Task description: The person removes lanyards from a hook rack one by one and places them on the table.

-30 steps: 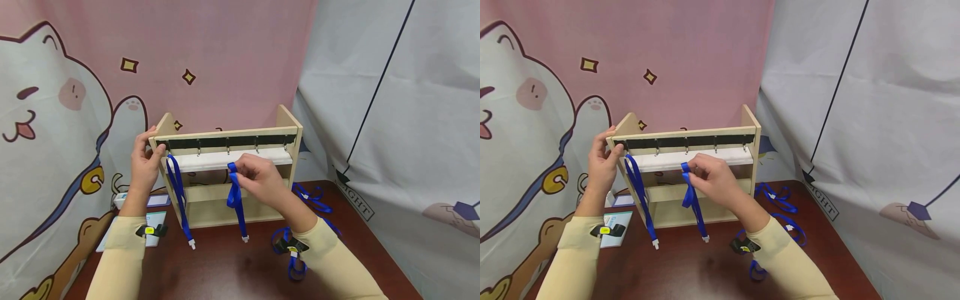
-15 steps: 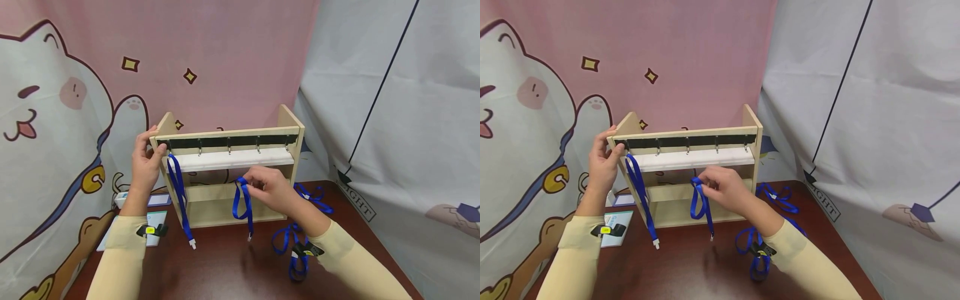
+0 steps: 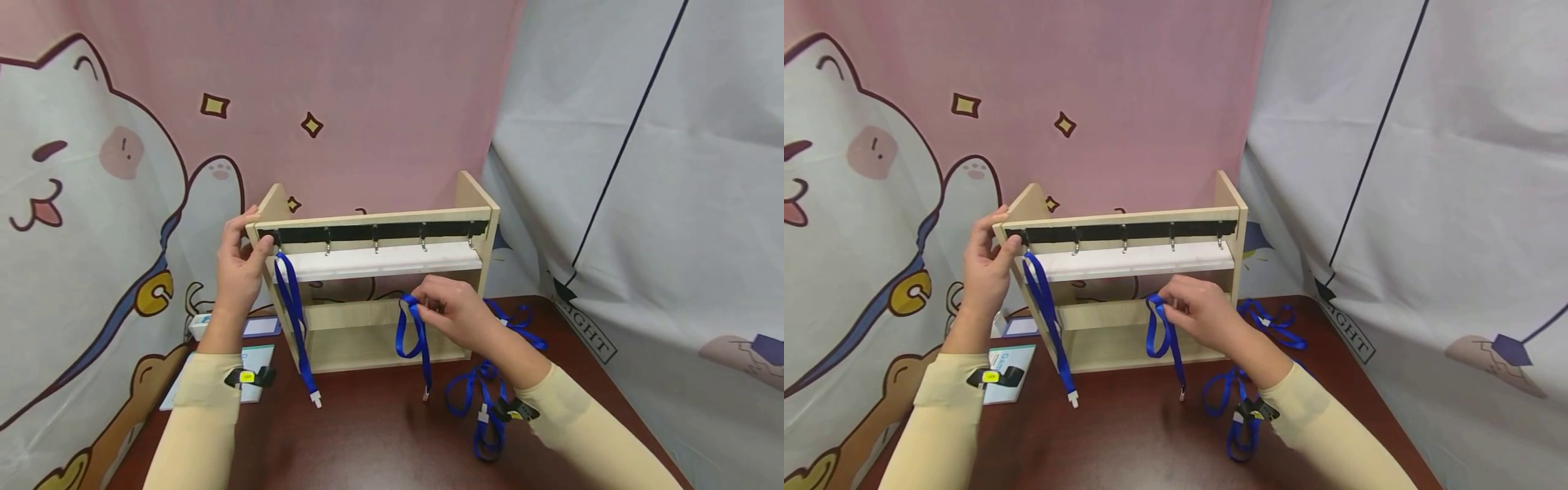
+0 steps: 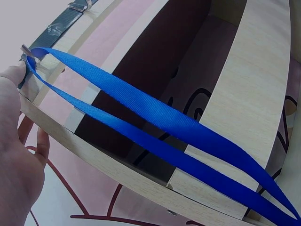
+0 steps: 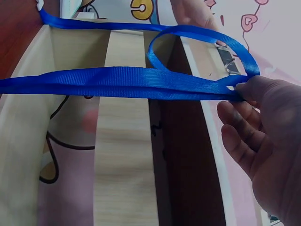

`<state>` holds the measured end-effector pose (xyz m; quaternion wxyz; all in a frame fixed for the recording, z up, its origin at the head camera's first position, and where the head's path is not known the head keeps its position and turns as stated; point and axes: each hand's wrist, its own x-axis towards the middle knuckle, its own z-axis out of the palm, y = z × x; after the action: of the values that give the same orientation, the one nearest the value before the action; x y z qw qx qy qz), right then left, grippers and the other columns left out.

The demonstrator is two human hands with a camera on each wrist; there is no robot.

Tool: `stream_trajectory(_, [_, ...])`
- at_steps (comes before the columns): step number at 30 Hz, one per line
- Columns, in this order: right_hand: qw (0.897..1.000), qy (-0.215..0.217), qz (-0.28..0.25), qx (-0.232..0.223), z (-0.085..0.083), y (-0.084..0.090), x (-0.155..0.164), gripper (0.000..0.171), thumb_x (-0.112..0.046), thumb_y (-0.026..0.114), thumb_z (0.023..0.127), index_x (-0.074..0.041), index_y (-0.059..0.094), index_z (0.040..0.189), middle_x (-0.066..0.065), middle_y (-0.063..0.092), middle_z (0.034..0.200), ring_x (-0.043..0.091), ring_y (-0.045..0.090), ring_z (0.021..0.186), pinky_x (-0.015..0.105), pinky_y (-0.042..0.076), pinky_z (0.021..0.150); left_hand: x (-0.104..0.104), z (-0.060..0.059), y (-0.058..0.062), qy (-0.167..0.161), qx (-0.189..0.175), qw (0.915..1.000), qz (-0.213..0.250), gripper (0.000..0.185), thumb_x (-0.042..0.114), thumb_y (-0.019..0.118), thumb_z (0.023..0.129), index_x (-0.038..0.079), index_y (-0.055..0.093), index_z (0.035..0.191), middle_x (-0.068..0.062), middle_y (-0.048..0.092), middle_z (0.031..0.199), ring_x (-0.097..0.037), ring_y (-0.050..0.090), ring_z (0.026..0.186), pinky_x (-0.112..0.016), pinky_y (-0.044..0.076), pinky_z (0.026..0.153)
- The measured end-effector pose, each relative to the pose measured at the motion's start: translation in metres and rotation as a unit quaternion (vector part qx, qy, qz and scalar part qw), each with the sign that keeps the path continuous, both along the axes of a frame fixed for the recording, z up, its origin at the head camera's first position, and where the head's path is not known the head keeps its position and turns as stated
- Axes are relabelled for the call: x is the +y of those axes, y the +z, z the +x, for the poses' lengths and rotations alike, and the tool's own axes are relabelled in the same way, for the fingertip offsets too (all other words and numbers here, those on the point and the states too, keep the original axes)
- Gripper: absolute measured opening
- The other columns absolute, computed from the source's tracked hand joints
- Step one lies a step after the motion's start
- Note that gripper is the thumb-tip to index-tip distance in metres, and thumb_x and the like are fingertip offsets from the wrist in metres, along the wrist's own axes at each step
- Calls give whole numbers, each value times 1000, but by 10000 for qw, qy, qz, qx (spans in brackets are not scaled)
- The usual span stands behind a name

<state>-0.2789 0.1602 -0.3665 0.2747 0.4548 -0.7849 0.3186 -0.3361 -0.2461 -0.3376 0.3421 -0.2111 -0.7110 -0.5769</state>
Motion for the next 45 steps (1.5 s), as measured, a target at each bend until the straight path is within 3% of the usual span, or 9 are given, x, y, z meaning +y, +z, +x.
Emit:
stream_trajectory(9, [9997,9,89,-231,-3,-18,1,19,5,77,97,-12,76,105,-6,66,91,6,57,74,26,50,61,0,0,-2,-9,-30,10000,-4,42,15,66,112,14,59,153,8,45,171,-26,49,148,-42,48,111])
stream_trajectory(20, [9979,295,245,-517,-9,-47,-16,14,0,78,100,-14,77,104,-8,67,93,5,61,79,24,54,64,1,1,0,-21,-29,10000,-44,45,13,67,112,13,57,155,-2,41,174,-28,47,149,-39,49,111])
stream_trajectory(29, [9954,336,266,-856,-8,-61,-30,14,-1,79,100,-15,77,103,-8,68,94,5,61,80,25,55,67,0,-1,1,-53,42,10000,14,43,15,67,112,14,59,154,5,45,172,-27,48,148,-37,49,111])
stream_trajectory(40, [9901,158,1140,-800,-8,-94,-33,3,-14,79,104,-16,78,104,-9,69,98,-1,60,79,19,52,69,1,-1,0,-124,104,9998,72,42,10,67,111,11,59,152,5,45,171,-25,48,149,-36,47,111])
stream_trajectory(45, [9853,71,1512,-797,-9,-107,-28,5,-12,81,101,-15,77,103,-8,69,99,0,61,80,20,53,71,0,-2,-1,-115,88,9999,63,41,11,66,112,11,59,152,2,45,172,-25,47,149,-36,48,111])
